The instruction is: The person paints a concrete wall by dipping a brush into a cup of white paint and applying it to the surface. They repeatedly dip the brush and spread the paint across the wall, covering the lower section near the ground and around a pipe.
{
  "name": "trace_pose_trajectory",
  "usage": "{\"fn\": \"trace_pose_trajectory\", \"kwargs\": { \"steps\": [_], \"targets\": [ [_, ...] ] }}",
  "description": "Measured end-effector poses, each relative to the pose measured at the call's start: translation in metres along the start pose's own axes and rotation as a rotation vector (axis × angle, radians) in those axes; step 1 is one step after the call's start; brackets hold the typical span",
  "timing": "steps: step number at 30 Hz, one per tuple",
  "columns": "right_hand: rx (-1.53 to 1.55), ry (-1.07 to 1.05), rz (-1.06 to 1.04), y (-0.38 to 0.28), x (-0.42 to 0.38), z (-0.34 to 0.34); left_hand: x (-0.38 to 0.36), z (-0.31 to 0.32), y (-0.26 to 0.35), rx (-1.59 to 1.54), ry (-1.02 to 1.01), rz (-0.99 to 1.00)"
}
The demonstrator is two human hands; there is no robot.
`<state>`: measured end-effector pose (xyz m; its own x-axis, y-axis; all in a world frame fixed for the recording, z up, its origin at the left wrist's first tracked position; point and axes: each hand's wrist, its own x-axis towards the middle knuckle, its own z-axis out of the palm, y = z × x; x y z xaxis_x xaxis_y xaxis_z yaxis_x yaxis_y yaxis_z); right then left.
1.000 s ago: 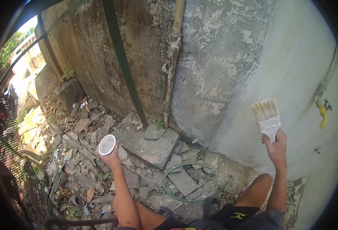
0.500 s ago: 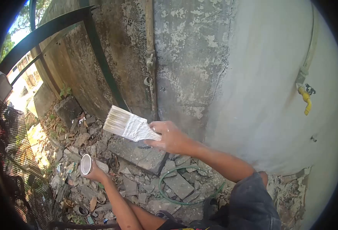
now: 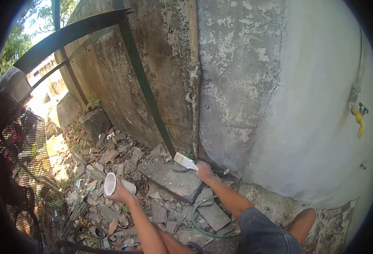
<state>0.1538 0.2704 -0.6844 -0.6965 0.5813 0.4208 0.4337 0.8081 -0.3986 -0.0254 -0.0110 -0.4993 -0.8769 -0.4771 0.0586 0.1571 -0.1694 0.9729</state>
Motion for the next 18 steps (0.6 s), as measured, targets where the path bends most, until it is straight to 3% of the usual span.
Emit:
{"fn": "trace_pose_trajectory", "kwargs": {
  "steps": [5, 8, 11, 18],
  "targets": [
    [0.028, 0.025, 0.037, -0.001, -0.010, 0.012, 0.004, 0.004, -0.009, 0.005, -0.014, -0.108],
    [0.146, -0.118, 0.207, -0.030, -0.032, -0.005, 0.009, 0.003, -0.014, -0.035, -0.045, -0.091],
    [0.191, -0.083, 0.033, -0.065, -0.072, -0.024, 0.016, 0.004, -0.019, -0.101, -0.014, -0.072],
    [0.442, -0.157, 0.048, -0.110, -0.060, 0.005, 0.021, 0.001, 0.001, -0.163, 0.015, -0.056]
  ]
}}
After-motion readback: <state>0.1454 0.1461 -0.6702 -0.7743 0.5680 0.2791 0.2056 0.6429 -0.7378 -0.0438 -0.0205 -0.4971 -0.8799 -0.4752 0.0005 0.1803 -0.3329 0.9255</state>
